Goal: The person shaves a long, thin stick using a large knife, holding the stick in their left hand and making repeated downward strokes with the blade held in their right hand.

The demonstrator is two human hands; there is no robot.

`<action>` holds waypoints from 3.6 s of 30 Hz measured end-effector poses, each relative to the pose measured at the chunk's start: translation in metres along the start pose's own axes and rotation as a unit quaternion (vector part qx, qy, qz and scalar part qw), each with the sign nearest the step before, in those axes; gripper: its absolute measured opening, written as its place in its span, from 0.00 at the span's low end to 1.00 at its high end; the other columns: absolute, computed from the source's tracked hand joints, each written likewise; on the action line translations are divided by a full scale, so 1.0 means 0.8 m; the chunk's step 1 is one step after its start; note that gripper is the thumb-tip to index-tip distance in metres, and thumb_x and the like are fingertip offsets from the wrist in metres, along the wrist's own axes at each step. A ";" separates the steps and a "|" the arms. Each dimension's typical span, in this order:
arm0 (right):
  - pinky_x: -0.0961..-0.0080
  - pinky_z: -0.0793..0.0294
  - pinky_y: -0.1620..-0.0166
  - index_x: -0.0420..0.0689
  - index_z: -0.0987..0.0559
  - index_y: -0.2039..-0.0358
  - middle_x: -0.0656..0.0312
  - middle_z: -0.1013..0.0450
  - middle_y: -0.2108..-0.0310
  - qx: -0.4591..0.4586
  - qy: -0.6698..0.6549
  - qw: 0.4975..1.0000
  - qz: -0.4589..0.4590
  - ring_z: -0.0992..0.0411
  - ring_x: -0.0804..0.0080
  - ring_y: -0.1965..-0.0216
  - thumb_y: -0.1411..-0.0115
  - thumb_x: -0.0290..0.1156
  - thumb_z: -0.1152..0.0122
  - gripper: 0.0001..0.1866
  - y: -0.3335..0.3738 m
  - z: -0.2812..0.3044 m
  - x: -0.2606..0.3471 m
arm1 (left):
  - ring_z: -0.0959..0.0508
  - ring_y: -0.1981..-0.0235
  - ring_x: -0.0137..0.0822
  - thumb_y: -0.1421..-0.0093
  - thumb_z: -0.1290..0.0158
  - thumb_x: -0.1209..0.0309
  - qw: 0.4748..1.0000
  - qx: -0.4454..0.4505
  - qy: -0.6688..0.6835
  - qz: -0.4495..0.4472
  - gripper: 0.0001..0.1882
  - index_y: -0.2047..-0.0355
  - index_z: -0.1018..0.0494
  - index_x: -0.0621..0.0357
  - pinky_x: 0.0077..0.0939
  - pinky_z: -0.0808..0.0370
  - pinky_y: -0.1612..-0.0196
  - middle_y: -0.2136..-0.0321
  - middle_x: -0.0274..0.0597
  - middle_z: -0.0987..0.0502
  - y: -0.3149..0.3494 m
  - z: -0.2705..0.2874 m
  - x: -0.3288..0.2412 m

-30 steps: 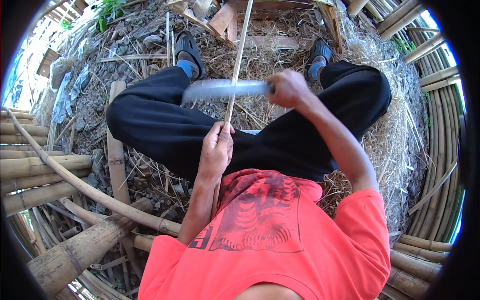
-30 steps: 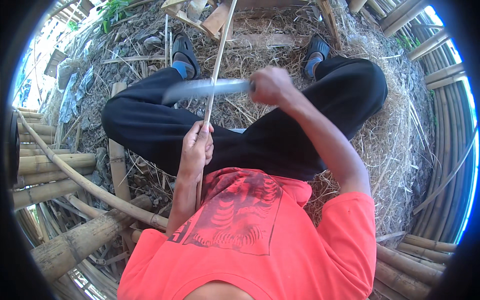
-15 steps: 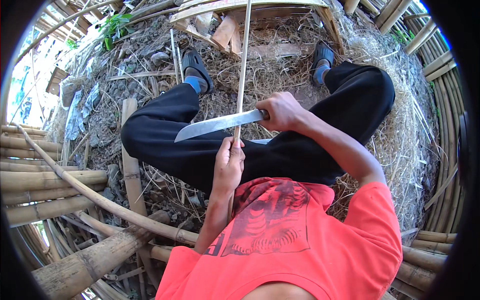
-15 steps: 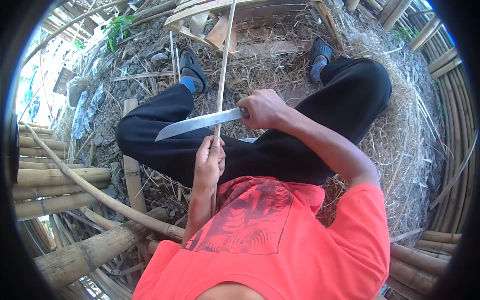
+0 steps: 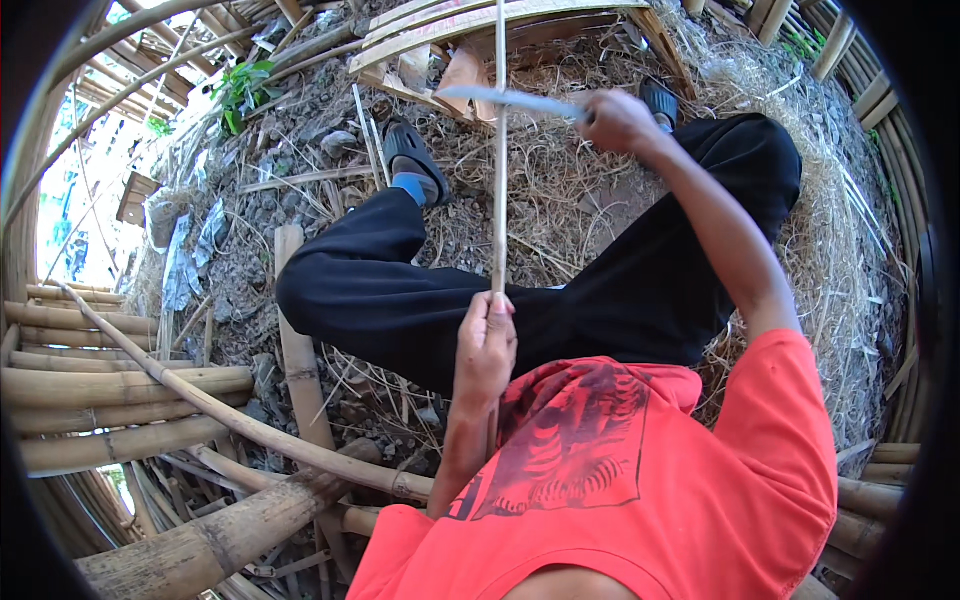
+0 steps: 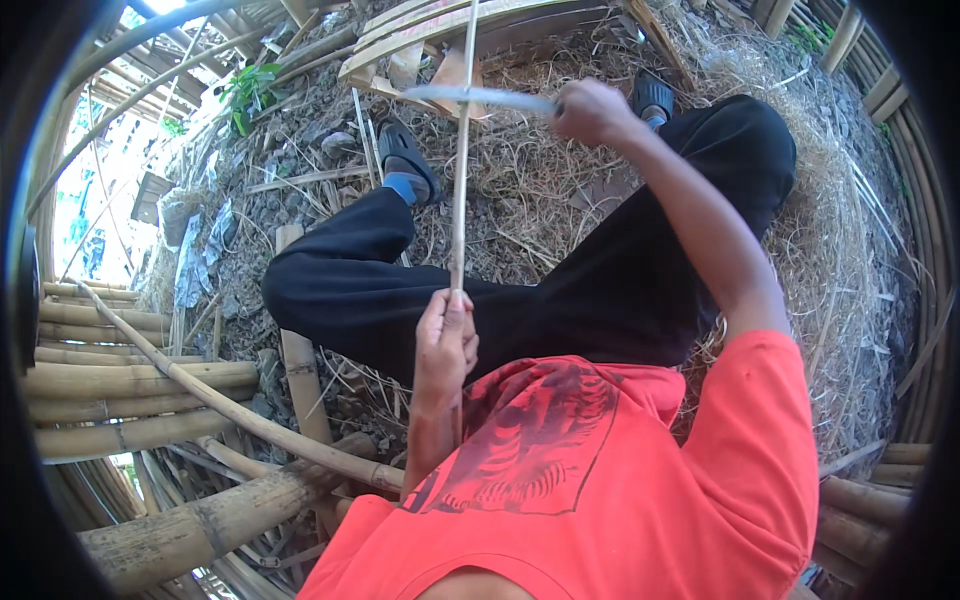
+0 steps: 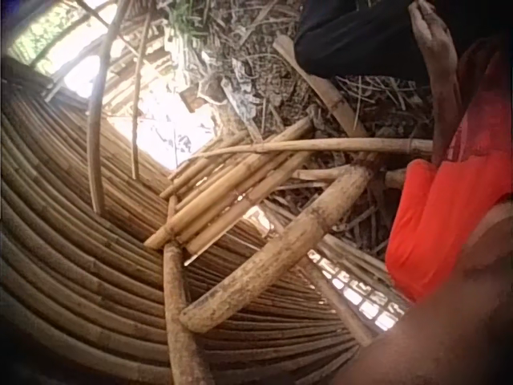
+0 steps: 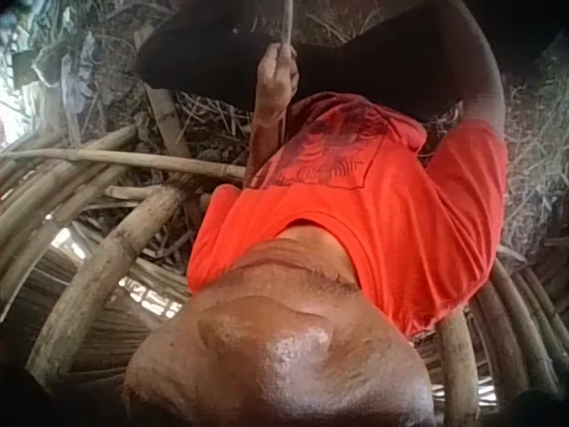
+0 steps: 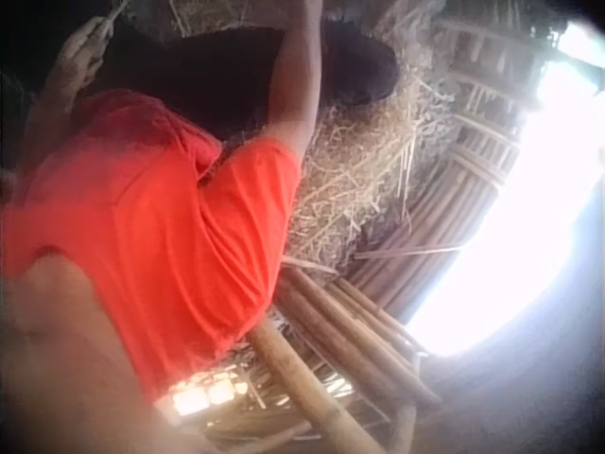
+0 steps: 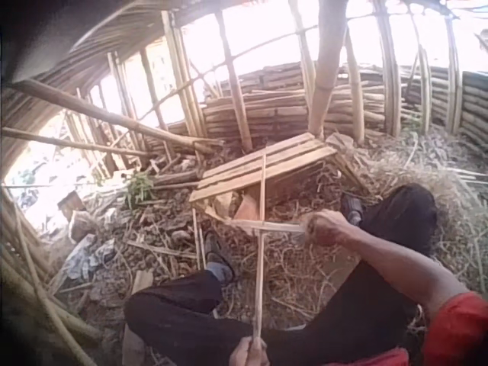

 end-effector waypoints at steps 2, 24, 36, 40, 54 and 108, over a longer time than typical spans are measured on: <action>0.60 0.22 0.60 0.34 0.18 0.71 0.39 0.22 0.71 -0.042 -0.086 0.993 -0.074 0.21 0.49 0.64 0.42 0.46 0.43 0.23 -0.035 0.016 -0.082 | 0.47 0.87 0.14 0.26 0.60 0.63 0.999 0.045 0.020 0.012 0.11 0.64 0.35 0.55 0.13 0.49 0.85 0.83 0.22 0.45 0.008 -0.015 0.000; 0.60 0.21 0.61 0.43 0.16 0.71 0.49 0.21 0.74 0.037 0.028 0.998 0.043 0.21 0.54 0.70 0.47 0.40 0.42 0.15 0.000 0.026 0.037 | 0.46 0.88 0.14 0.27 0.59 0.64 0.974 -0.053 -0.183 -0.119 0.11 0.63 0.34 0.57 0.13 0.49 0.86 0.85 0.22 0.44 0.007 0.010 -0.015; 0.68 0.34 0.75 0.40 0.24 0.73 0.59 0.33 0.85 -0.072 -0.287 0.944 0.147 0.32 0.71 0.82 0.46 0.32 0.36 0.09 0.081 0.023 0.123 | 0.42 0.84 0.13 0.28 0.56 0.66 0.997 -0.060 -0.036 -0.041 0.08 0.59 0.33 0.57 0.12 0.46 0.83 0.82 0.22 0.40 0.010 0.035 -0.012; 0.58 0.29 0.74 0.46 0.26 0.76 0.57 0.29 0.86 -0.033 -0.031 0.955 0.293 0.27 0.48 0.78 0.55 0.33 0.35 0.09 0.125 0.009 0.183 | 0.41 0.84 0.13 0.29 0.52 0.64 0.996 -0.070 -0.022 -0.056 0.12 0.53 0.29 0.57 0.10 0.45 0.83 0.80 0.22 0.38 0.001 0.035 -0.011; 0.58 0.22 0.67 0.38 0.18 0.70 0.47 0.23 0.79 -0.114 -0.065 0.991 0.024 0.21 0.54 0.75 0.44 0.36 0.42 0.13 -0.035 0.031 0.023 | 0.43 0.85 0.12 0.30 0.51 0.66 0.989 -0.071 -0.089 -0.097 0.17 0.45 0.28 0.60 0.11 0.47 0.83 0.81 0.20 0.39 0.014 0.027 -0.027; 0.57 0.28 0.74 0.48 0.24 0.80 0.58 0.29 0.86 0.008 -0.042 0.953 0.299 0.27 0.52 0.80 0.62 0.33 0.37 0.07 0.115 -0.009 0.179 | 0.44 0.85 0.14 0.30 0.51 0.64 0.994 -0.071 0.078 0.015 0.19 0.42 0.29 0.56 0.09 0.50 0.85 0.78 0.26 0.37 0.006 0.026 -0.006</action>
Point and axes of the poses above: each hand's wrist, its own y-axis away from the middle knuckle, its own z-axis out of the back of the hand, x = y × z, the point moved 10 cm from there along -y, towards the middle knuckle
